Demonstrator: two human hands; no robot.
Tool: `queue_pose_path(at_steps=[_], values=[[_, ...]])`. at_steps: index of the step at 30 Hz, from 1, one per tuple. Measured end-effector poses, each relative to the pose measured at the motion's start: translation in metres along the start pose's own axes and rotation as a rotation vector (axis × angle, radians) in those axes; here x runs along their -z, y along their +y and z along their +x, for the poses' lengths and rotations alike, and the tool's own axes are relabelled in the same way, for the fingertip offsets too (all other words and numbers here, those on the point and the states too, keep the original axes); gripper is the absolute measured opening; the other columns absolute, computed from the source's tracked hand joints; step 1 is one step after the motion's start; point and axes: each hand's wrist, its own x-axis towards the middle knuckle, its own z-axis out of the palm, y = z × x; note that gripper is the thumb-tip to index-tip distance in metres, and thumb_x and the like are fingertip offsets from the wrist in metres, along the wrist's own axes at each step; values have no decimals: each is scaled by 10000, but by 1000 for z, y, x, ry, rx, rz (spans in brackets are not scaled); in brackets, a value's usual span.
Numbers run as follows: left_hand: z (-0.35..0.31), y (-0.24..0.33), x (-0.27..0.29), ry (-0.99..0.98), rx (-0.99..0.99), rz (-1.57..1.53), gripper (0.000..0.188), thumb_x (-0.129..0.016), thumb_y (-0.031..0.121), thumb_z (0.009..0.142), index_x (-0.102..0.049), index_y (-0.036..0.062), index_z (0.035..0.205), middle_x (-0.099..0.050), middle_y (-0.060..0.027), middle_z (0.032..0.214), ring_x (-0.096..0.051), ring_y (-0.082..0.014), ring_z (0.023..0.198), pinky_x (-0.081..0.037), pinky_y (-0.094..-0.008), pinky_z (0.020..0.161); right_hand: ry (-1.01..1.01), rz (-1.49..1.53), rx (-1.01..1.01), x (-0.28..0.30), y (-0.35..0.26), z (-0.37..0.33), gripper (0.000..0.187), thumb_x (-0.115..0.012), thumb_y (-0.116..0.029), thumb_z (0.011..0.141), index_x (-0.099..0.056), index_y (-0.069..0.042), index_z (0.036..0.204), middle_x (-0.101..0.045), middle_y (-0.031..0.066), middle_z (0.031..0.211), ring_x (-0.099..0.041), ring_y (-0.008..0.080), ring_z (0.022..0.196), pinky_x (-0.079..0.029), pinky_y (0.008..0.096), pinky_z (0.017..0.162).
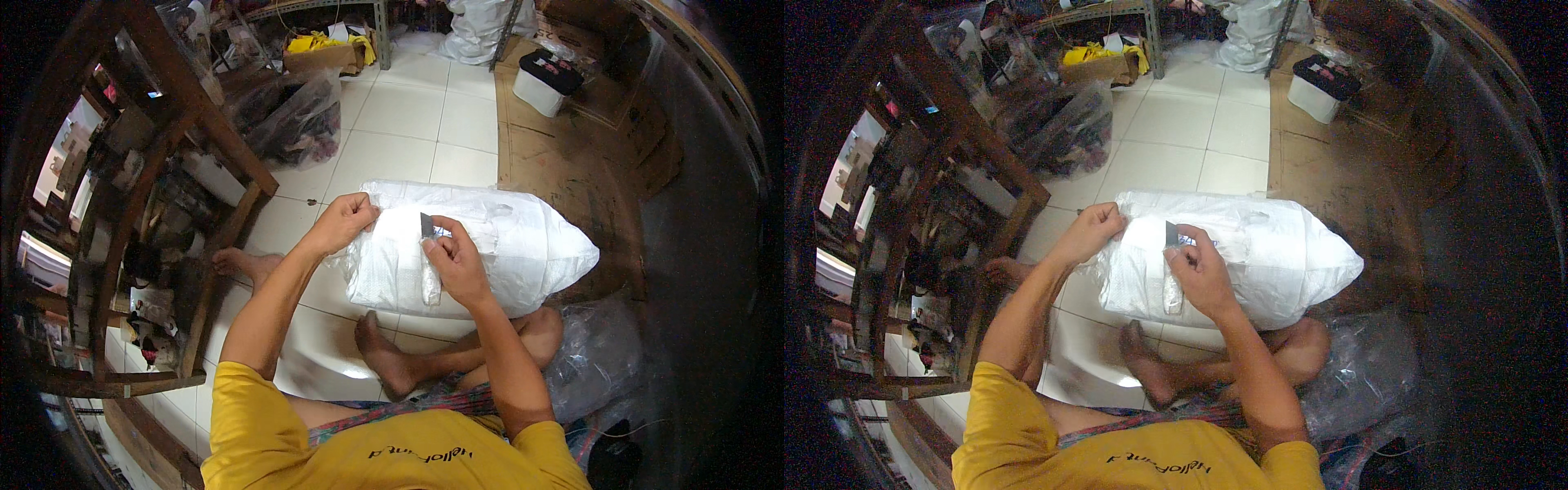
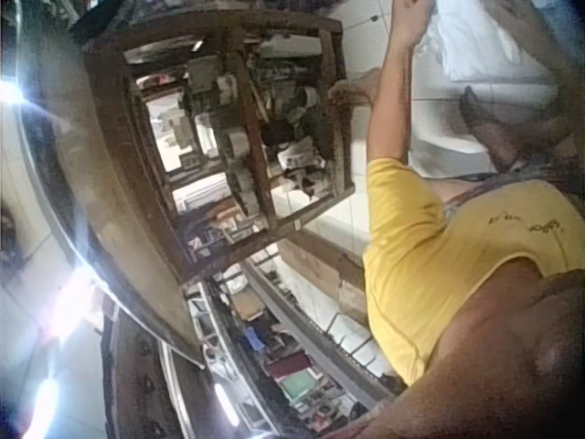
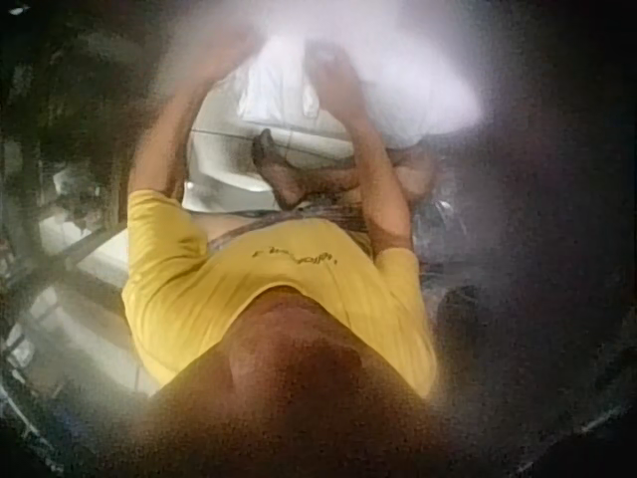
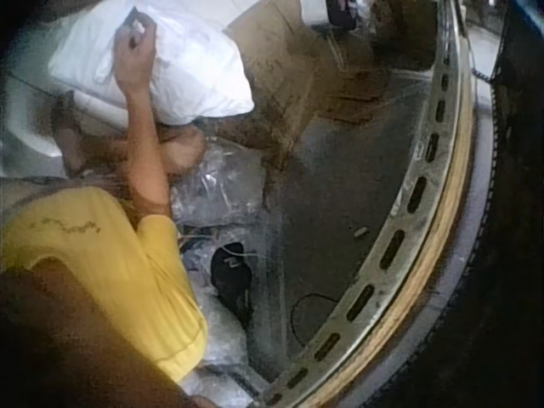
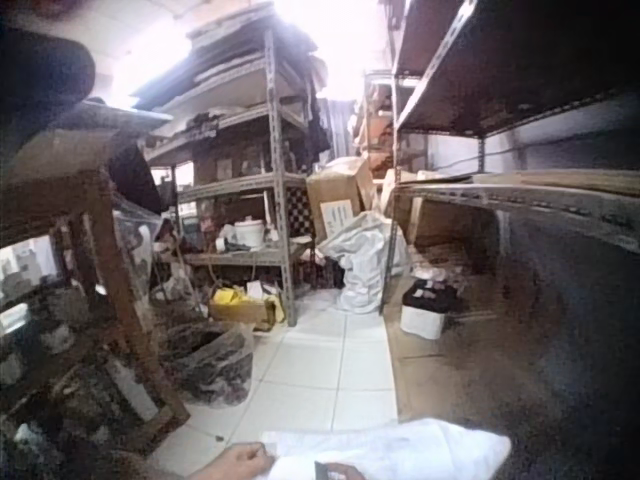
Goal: The person sits on the floor and uses a utility knife to cut open a large white bubble-wrapped package. They repeatedly slice through the plastic wrapping and pull it back to expose the contents, but the package remains mostly wrapped by the end of the clip.
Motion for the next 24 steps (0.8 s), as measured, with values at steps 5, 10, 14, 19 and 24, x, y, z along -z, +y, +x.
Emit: queue_pose_path(at_steps=[5, 10, 14, 19, 24], values=[[4, 2, -3, 5, -3, -76, 308, -626, 163, 952, -479, 87, 692, -505, 27, 656, -420, -64, 623, -351, -254, 566, 32, -138, -36, -12, -1, 6, 450, -665, -168, 946, -491, 37, 1307, -634, 45, 771, -546, 96, 700, -445, 274, 619], [7, -2, -6, 109, 23, -144, 308, -639, 146, 947, -470, 117, 691, -486, 53, 661, -400, -48, 608, -333, -244, 548, 47, -418, -65, -38, -29, 31, 546, -717, -253, 889, -494, 62, 1275, -704, 194, 844, -702, 276, 745, -538, 388, 679], [9, -1, -16, 160, 37, -258, 293, -652, 138, 925, -476, 119, 692, -483, 51, 651, -392, -50, 587, -333, -252, 531, 34, -413, -63, -44, -9, 52, 549, -704, -199, 910, -457, 115, 1287, -658, 104, 714, -643, 149, 591, -525, 325, 514], [7, -5, -16, 188, 32, -310, 286, -657, 140, 911, -475, 112, 691, -485, 44, 648, -400, -58, 587, -344, -257, 537, 50, -422, -50, -49, -8, 53, 518, -694, -206, 912, -500, 98, 1283, -658, 90, 710, -630, 147, 592, -516, 315, 531], [5, -6, -16, 190, 22, -353, 289, -659, 129, 907, -477, 113, 684, -481, 46, 649, -399, -59, 592, -346, -257, 540, 83, -583, 5, -54, -19, 54, 456, -679, -218, 901, -585, 81, 1233, -638, 78, 670, -617, 150, 602, -491, 325, 570]])
